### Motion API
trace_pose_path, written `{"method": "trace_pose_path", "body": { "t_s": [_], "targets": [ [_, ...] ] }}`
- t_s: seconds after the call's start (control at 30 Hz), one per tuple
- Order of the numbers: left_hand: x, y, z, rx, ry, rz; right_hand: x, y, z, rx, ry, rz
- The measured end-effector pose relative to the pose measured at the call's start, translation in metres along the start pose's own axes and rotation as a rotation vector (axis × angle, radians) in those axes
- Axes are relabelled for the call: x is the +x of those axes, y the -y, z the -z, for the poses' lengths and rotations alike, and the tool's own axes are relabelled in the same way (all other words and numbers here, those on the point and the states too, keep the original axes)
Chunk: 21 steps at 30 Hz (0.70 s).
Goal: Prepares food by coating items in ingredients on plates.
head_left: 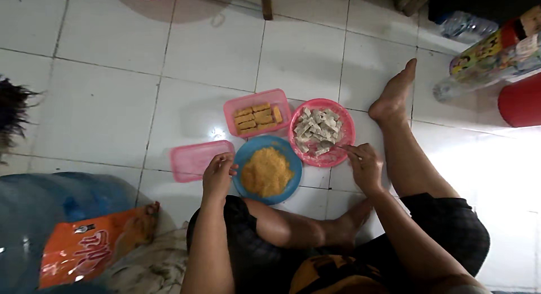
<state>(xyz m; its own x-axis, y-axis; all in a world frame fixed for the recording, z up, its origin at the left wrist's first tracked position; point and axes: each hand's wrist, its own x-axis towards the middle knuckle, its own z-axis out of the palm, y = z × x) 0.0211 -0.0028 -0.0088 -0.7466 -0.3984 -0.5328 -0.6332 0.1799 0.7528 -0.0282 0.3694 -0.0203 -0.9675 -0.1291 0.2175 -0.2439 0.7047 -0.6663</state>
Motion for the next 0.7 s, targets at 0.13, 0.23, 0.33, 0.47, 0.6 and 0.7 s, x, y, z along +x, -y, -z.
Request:
{"method": "trace_pose_path", "body": {
  "t_s": [0.13, 0.23, 0.33, 0.47, 0.6, 0.7],
  "targets": [
    [-0.001, 0.0, 0.001, -0.014, -0.008, 0.011, -0.001, 0.001, 0.006, -0.038, -0.013, 0.041],
    [0.0, 0.001, 0.0, -0.016, -0.008, 0.003, -0.003, -0.001, 0.012, 0.002, 0.046, 0.048],
    [0.0, 0.001, 0.0, -0.018, -0.014, 0.005, -0.002, -0.005, 0.018, 0.003, 0.089, 0.033],
    [0.0, 0.003, 0.0, -0.013, -0.006, -0.005, -0.005, -0.012, 0.013, 0.012, 0.05, 0.036],
    [0.002, 0.005, 0.001, -0.025, -0.004, 0.004, -0.005, -0.014, 0.009, 0.059, 0.069, -0.036],
    [0.003, 0.007, 0.001, -0.016, 0.001, -0.012, -0.003, -0.008, 0.011, 0.016, 0.105, 0.008]
  ]
}}
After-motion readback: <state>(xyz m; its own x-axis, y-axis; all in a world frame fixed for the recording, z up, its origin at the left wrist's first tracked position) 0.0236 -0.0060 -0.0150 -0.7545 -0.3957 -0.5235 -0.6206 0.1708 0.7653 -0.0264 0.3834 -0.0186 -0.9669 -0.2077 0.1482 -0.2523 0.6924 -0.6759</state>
